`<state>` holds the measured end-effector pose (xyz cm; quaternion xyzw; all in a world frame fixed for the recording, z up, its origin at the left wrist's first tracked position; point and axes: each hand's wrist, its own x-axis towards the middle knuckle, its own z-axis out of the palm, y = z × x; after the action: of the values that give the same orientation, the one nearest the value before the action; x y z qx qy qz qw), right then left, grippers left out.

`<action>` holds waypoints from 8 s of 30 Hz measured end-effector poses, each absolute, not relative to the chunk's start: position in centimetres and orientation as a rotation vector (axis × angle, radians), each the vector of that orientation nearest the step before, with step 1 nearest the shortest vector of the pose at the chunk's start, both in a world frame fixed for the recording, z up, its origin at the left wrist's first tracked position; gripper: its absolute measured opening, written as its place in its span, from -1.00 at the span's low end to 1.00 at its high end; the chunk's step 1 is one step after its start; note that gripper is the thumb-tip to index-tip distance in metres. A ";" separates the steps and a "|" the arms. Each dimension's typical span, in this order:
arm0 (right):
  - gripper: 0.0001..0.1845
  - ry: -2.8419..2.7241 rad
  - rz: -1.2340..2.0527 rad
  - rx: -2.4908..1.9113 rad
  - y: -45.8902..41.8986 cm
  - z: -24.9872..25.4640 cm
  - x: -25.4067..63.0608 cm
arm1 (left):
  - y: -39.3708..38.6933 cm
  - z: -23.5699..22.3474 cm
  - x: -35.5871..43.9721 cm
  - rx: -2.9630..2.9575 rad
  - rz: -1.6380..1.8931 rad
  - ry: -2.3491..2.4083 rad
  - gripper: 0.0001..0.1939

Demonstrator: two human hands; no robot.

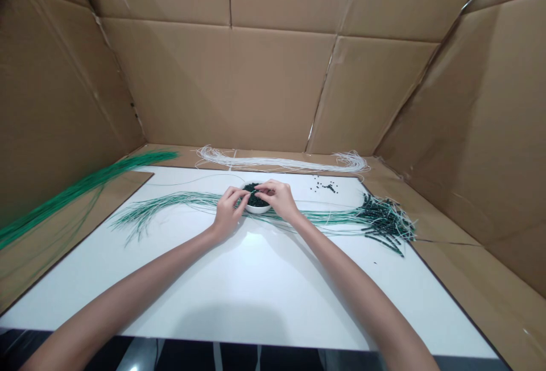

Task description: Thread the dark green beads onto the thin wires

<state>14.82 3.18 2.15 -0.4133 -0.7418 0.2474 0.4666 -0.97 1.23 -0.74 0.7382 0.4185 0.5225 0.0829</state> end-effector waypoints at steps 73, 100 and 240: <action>-0.73 -1.668 1.197 -0.937 3.2 2.7 15.2 | 1.2 -1.1 -1.0 2.211 1.577 1.204 -0.86; -0.74 -1.640 1.131 -0.998 3.4 2.3 15.1 | 1.2 -1.2 -0.9 2.265 1.585 1.167 -0.86; -0.87 -2.278 0.100 -1.000 2.3 2.8 15.1 | 1.5 -1.4 -1.0 2.283 1.549 1.174 -0.84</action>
<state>15.12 2.35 2.75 -0.3804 -0.8667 0.0382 0.3204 -1.02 1.49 -1.36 0.7595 0.3905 0.5153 0.0718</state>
